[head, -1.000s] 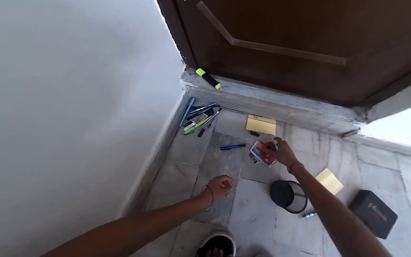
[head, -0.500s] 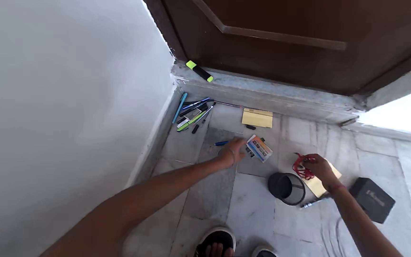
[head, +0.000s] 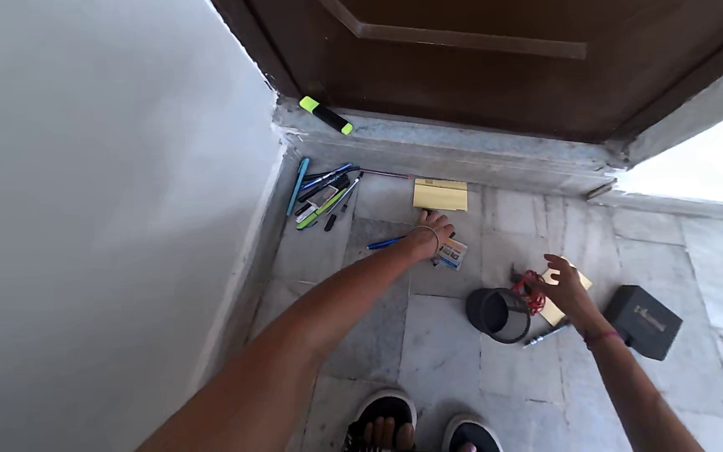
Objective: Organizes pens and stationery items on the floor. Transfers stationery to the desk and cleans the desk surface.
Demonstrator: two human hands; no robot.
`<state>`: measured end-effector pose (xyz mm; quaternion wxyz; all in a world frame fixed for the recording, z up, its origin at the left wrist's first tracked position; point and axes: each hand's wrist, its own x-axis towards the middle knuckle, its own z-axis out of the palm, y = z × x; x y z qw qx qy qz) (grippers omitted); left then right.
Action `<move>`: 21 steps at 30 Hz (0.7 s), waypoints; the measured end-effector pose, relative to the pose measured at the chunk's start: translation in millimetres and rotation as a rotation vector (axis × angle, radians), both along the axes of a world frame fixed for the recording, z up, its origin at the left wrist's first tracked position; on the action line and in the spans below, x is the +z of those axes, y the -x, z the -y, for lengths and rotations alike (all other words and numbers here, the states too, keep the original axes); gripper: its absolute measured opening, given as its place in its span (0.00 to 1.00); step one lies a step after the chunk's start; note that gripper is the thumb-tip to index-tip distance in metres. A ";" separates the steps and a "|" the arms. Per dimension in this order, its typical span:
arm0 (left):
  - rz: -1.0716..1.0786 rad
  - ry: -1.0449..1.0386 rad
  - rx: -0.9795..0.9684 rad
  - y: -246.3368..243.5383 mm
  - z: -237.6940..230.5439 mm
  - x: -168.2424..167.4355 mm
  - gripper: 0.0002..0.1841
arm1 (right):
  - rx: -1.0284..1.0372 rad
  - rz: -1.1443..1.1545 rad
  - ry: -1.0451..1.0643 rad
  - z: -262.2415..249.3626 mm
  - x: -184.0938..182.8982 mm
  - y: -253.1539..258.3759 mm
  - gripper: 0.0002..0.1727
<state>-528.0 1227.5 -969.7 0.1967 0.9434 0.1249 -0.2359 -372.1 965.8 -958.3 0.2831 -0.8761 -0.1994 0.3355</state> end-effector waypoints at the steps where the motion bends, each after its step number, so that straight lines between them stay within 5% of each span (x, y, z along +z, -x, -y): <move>1: 0.013 0.004 0.016 3.8 -0.5 -1.1 0.33 | -0.002 -0.007 -0.009 -3.2 0.4 0.4 0.40; 10: -0.083 0.289 0.434 47.4 3.2 19.6 0.27 | 0.110 -0.034 -0.091 -51.3 26.7 26.6 0.32; 16: 0.185 0.897 1.195 123.7 -13.5 33.2 0.26 | 0.709 0.276 -0.006 -122.4 17.0 47.0 0.23; 21: 0.166 1.126 1.379 148.8 -11.9 40.1 0.21 | 1.137 0.426 0.184 -169.1 -14.0 55.4 0.34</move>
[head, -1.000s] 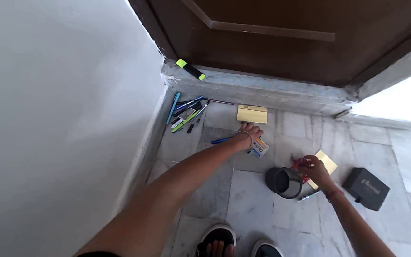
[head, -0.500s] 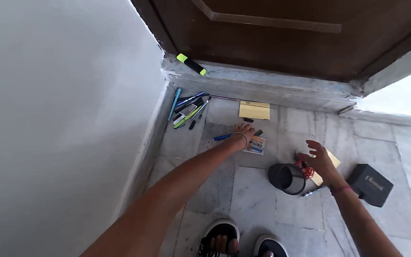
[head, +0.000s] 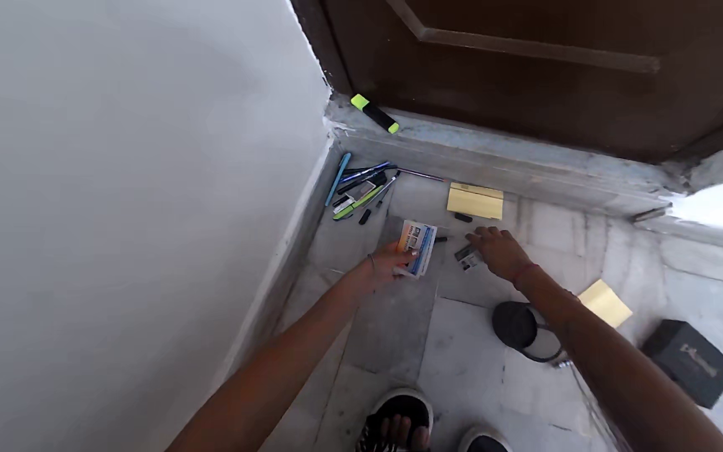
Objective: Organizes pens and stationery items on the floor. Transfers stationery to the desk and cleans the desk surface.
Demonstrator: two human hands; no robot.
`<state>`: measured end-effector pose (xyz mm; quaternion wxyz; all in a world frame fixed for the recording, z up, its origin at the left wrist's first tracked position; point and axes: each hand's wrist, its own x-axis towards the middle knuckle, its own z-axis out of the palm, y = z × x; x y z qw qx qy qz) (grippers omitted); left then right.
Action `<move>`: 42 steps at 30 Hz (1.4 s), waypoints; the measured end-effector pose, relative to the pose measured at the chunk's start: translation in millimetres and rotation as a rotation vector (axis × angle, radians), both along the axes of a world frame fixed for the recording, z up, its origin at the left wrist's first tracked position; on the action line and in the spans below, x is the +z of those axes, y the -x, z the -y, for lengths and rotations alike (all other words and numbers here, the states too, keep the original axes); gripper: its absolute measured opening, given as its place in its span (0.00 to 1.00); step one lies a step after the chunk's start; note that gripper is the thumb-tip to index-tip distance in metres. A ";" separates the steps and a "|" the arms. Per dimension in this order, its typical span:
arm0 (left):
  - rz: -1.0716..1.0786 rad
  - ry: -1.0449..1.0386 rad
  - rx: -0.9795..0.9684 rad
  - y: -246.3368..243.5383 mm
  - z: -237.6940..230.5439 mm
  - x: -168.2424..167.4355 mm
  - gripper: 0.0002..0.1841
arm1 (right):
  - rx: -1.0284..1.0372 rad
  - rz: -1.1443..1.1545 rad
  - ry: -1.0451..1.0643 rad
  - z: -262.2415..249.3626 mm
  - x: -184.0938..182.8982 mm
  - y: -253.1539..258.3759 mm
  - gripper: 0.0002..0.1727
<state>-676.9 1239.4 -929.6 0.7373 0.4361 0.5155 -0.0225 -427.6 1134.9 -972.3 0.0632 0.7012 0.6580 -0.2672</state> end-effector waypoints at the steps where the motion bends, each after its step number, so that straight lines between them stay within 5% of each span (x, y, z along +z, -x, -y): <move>1: -0.014 0.014 0.013 -0.7 1.9 3.7 0.20 | 0.006 0.012 0.042 -5.9 -0.4 -0.4 0.33; 8: 0.012 0.125 0.091 -13.1 8.2 0.7 0.21 | -0.092 0.052 0.108 -13.6 1.8 -4.3 0.33; 13: 0.023 0.064 -0.036 -32.2 13.8 9.2 0.20 | -0.314 -0.114 0.072 7.6 14.9 3.4 0.27; 20: 0.067 -0.375 -0.660 -80.9 20.7 38.5 0.23 | -0.646 -0.658 -0.133 62.4 76.0 -17.3 0.15; 25: 0.130 -0.428 -0.883 -119.8 48.9 64.8 0.24 | -0.907 -0.783 -0.249 96.1 106.5 -15.3 0.12; 30: 0.188 -0.319 -0.755 -136.9 74.7 65.9 0.32 | -1.200 -0.908 -0.302 110.8 123.4 -1.1 0.19; 35: 0.300 -0.235 -0.452 -140.3 85.8 78.5 0.28 | -1.120 -0.843 -0.480 120.5 134.2 9.5 0.16; 42: 0.370 0.314 0.086 -131.6 99.2 82.9 0.32 | -1.219 -0.897 -0.631 122.3 136.8 44.2 0.18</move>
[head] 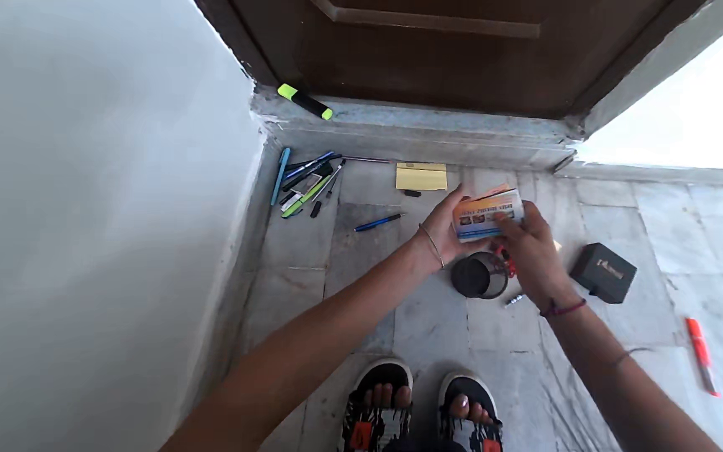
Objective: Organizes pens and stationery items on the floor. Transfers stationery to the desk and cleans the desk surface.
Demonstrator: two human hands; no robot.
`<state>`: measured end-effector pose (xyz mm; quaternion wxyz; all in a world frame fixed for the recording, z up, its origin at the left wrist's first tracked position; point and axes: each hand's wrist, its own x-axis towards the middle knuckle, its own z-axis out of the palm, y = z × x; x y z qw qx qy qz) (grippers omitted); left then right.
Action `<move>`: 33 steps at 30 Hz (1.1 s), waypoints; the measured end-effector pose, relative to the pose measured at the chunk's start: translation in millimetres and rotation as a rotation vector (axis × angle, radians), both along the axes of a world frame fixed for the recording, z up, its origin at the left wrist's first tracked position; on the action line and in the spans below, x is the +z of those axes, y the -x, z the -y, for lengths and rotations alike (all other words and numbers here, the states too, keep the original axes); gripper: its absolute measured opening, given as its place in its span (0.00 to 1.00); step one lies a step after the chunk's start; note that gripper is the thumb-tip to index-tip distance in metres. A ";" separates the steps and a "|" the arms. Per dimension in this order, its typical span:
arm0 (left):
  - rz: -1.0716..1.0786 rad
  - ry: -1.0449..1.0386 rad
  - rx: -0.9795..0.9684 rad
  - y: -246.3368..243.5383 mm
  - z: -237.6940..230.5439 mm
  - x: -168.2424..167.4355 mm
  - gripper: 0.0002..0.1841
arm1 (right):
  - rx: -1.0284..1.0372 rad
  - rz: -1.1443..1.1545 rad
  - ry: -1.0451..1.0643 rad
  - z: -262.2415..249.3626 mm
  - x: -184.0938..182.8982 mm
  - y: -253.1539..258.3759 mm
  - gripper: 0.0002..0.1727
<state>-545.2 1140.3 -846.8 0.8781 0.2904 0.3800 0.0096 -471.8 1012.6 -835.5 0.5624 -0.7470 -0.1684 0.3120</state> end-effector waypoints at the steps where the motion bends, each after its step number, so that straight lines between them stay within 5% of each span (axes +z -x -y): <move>1: -0.010 0.031 0.049 -0.4 0.9 0.5 0.31 | 0.023 0.004 0.004 2.1 -0.4 1.0 0.18; 8: -0.092 0.038 0.140 -9.0 17.6 7.2 0.22 | 0.011 0.015 0.011 21.6 13.8 2.3 0.16; 13: -0.131 0.052 0.081 -15.4 42.0 3.4 0.31 | -0.184 -0.093 -0.034 39.8 6.2 10.7 0.14; 15: -0.153 0.056 0.030 -18.7 47.5 -1.5 0.28 | -0.089 0.008 0.028 52.3 -1.8 13.3 0.21; 20: -0.172 -0.002 -0.144 -29.1 42.1 -8.7 0.21 | 0.221 0.483 0.227 75.8 -7.6 6.6 0.57; 24: -0.221 -0.057 -0.190 -30.3 37.9 -14.4 0.20 | 0.293 0.981 0.373 69.7 -12.7 3.1 0.66; 29: -0.256 -0.098 -0.222 -21.9 33.9 -20.4 0.23 | 0.463 1.083 0.599 55.3 -13.9 10.1 0.59; 33: -0.258 -0.098 -0.222 -14.6 29.3 -16.9 0.28 | 0.428 1.125 0.634 47.8 -21.3 11.7 0.39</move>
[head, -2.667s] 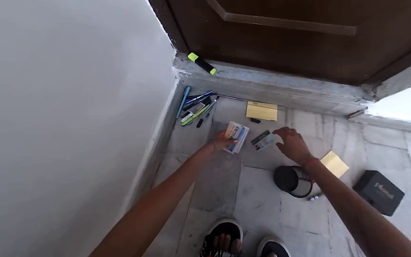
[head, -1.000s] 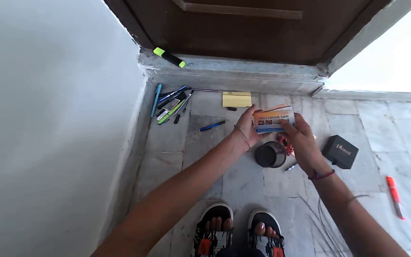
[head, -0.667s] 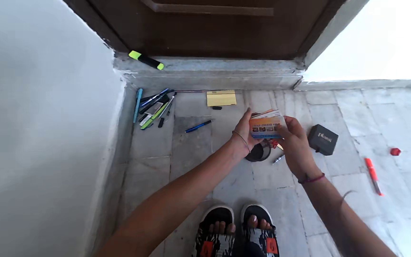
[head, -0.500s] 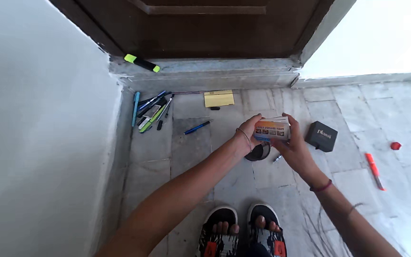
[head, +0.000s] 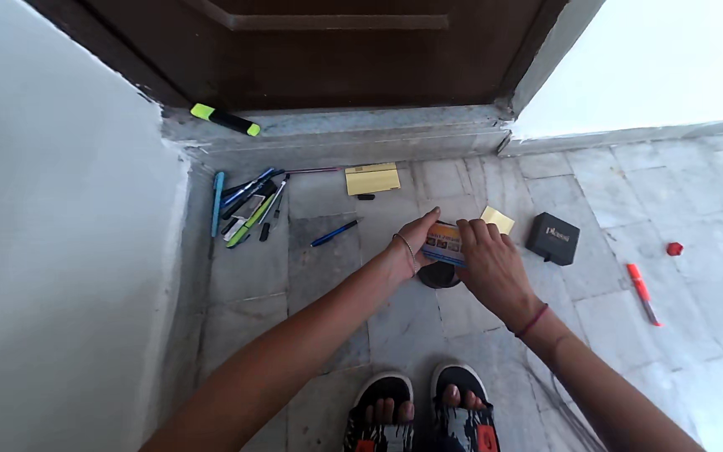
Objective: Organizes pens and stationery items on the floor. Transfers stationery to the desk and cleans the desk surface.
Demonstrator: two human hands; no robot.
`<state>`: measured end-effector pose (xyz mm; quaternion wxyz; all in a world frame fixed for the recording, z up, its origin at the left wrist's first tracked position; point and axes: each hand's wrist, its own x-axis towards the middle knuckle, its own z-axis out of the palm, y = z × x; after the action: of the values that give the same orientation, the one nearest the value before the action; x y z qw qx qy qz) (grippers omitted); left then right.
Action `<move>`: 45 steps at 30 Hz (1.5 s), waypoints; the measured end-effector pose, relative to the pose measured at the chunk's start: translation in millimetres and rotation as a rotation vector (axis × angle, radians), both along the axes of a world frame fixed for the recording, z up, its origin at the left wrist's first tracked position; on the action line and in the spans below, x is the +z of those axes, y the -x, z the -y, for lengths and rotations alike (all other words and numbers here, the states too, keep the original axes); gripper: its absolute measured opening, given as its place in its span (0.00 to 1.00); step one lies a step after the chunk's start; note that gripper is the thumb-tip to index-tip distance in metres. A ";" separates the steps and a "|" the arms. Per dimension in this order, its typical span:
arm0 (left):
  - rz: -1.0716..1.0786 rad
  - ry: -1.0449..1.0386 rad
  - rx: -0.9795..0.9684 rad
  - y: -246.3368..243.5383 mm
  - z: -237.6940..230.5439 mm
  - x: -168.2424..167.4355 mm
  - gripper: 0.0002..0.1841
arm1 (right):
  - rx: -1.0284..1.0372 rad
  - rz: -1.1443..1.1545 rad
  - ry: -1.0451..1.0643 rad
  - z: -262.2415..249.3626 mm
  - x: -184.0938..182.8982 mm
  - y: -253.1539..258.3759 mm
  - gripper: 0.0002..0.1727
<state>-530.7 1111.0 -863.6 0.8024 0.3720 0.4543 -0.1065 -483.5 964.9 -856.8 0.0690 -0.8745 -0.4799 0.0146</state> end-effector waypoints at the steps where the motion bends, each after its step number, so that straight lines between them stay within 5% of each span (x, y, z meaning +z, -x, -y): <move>1: 0.016 0.000 -0.023 2.1 -2.4 0.6 0.28 | -0.023 -0.026 -0.004 -1.5 -0.5 -0.4 0.37; 5: 0.076 -0.077 -0.175 15.3 -11.5 5.2 0.22 | -0.077 -0.128 0.066 -1.3 3.5 -3.7 0.36; 12: 0.138 -0.167 -0.240 33.1 -6.2 3.4 0.28 | -0.141 -0.252 -0.034 0.6 -7.7 8.3 0.40; 16: 0.268 -0.224 -0.346 43.8 -2.1 -8.3 0.27 | -0.166 -0.349 0.094 -4.1 -6.2 5.0 0.41; 21: 0.349 -0.813 -0.796 47.0 -17.0 -10.5 0.43 | -0.071 -0.303 0.135 -6.8 -9.1 -1.1 0.38; 25: 0.284 -1.051 -1.037 48.8 -16.9 0.3 0.40 | -0.015 -0.237 0.161 -13.6 -9.3 3.7 0.36; 31: 0.268 -1.118 -0.926 56.0 -16.3 -2.1 0.34 | -0.104 -0.636 -0.093 -2.1 -2.2 -11.5 0.55; 37: 0.349 -1.260 -0.727 59.5 -3.1 -9.5 0.31 | -0.464 -1.135 -0.324 0.8 11.7 -21.4 0.17; 41: 0.374 -1.276 -0.632 55.6 2.1 -7.9 0.39 | -0.400 -0.904 -0.343 1.0 23.6 -24.8 0.07; 45: 0.320 -1.292 -0.423 64.3 -18.7 -19.4 0.49 | -0.224 -0.473 -0.297 16.1 31.9 -44.5 0.11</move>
<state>-595.0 1129.6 -883.1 0.4393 0.8665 0.2207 0.0871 -439.0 948.8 -824.9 0.3072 -0.8747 -0.3478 0.1397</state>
